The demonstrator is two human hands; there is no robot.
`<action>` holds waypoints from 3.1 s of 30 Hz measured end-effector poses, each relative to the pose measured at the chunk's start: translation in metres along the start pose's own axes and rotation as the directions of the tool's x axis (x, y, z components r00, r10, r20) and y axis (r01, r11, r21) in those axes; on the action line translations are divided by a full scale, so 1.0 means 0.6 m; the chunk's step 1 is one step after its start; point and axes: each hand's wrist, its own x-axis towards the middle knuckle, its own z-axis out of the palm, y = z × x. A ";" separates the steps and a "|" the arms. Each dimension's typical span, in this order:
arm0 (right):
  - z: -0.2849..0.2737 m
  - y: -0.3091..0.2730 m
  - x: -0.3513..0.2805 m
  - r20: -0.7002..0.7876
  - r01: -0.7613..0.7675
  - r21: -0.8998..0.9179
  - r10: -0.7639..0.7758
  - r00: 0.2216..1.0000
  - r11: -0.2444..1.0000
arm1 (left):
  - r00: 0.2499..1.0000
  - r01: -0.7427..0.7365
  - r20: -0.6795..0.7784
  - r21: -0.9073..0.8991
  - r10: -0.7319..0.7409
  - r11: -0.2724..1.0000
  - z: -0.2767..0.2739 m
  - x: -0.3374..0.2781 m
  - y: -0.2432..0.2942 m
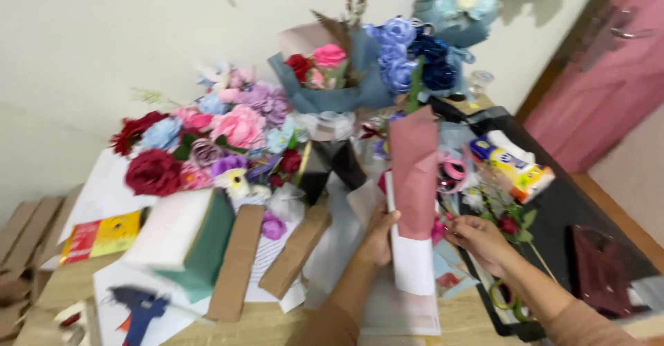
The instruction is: The person wraps a small bouquet of purple artificial flowers and a large green leaf in white and pink paper, securing it with tape. They then prepare additional translucent wrapping paper on the table.
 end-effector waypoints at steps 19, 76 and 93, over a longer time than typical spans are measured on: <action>-0.080 0.017 0.081 0.232 0.079 -0.128 -0.048 0.971 0.989 | 0.988 0.116 -0.105 0.044 -0.111 0.992 -0.022 0.007 -0.013; 0.106 -0.246 -0.287 0.668 0.864 -0.500 -0.607 0.430 0.061 | 0.910 0.257 -0.408 0.701 0.078 0.666 0.275 -0.202 0.112; 0.109 -0.188 -0.282 0.371 0.763 -0.614 -0.779 0.506 0.203 | 0.893 0.240 -0.403 0.805 0.202 0.543 0.284 -0.218 0.101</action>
